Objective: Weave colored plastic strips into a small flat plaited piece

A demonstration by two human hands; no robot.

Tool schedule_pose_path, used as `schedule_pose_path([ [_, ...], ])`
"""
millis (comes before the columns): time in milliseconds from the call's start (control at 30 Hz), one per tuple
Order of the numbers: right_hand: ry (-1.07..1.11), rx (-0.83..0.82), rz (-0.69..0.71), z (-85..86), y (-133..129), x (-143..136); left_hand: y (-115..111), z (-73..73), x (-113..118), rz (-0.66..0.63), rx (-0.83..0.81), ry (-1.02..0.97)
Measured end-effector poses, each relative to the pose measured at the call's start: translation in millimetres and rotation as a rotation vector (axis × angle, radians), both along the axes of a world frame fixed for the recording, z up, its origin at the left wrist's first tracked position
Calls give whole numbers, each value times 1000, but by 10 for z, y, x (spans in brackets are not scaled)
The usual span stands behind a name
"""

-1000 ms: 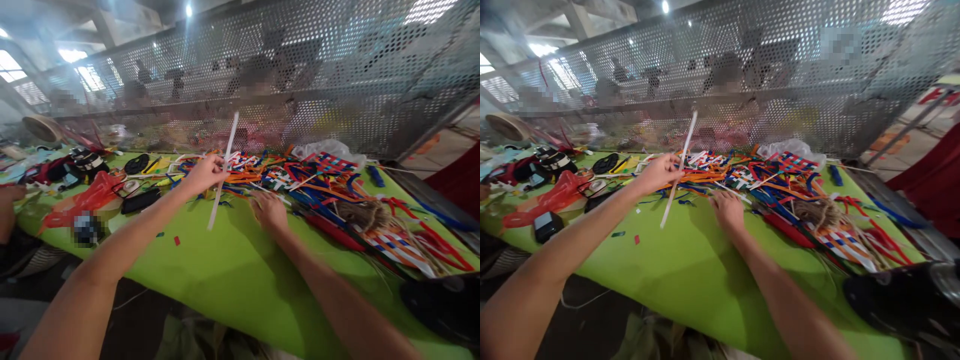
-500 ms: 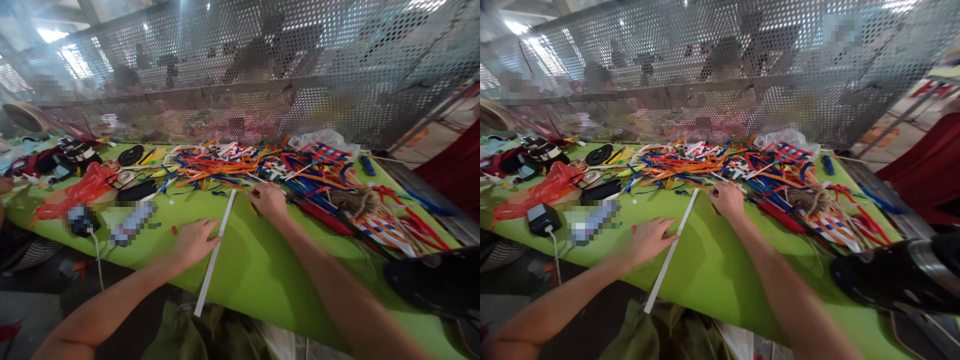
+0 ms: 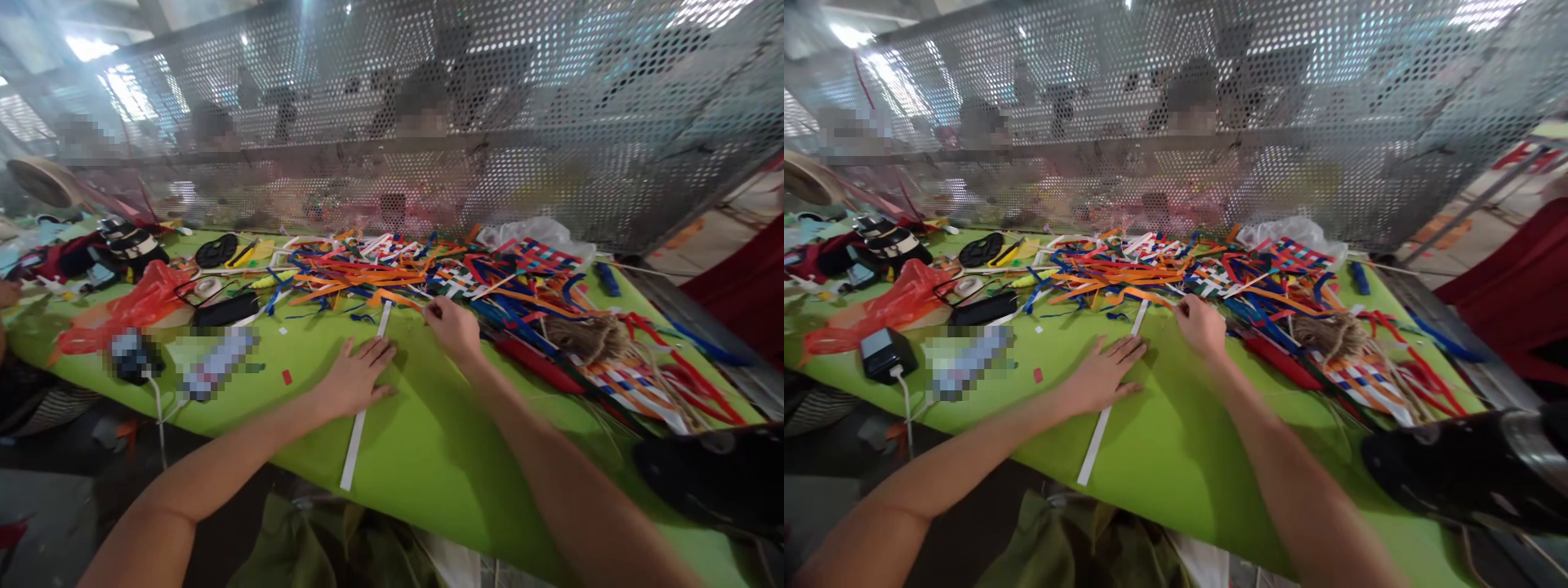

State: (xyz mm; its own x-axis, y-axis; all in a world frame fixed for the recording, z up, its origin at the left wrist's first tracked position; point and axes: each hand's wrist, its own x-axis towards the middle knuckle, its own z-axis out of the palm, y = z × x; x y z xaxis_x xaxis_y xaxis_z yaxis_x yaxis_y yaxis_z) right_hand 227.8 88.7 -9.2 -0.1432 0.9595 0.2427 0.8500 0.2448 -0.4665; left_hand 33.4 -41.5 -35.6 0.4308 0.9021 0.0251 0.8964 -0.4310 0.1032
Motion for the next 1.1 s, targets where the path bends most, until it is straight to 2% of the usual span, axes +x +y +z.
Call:
schedule_pose_path([
  [100, 36, -10, -9, 15, 0, 10, 101, 108, 3, 1, 77, -57],
  [267, 84, 10, 5, -8, -17, 9, 179, 234, -123, 84, 220, -302],
  [433, 289, -2, -5, 21, 60, 93, 330, 236, -266, 169, 272, -378],
  [533, 483, 9, -94, 50, 170, 206, 494, 214, -344, 228, 279, -350],
  [600, 512, 50, -155, 61, 228, 284, 629, 210, -413, 265, 306, -339],
  [733, 335, 183, -204, 93, 209, 368, 880, 206, -589, 358, 348, -316],
  [833, 203, 293, -173, 148, 130, 341, 970, 153, -700, 422, 332, -280],
  [967, 51, 414, -19, 205, 188, 193, 975, 30, -752, 424, 310, -253],
  [1100, -100, 368, 178, 190, 501, -89, 989, -30, -751, 412, 297, -240],
])
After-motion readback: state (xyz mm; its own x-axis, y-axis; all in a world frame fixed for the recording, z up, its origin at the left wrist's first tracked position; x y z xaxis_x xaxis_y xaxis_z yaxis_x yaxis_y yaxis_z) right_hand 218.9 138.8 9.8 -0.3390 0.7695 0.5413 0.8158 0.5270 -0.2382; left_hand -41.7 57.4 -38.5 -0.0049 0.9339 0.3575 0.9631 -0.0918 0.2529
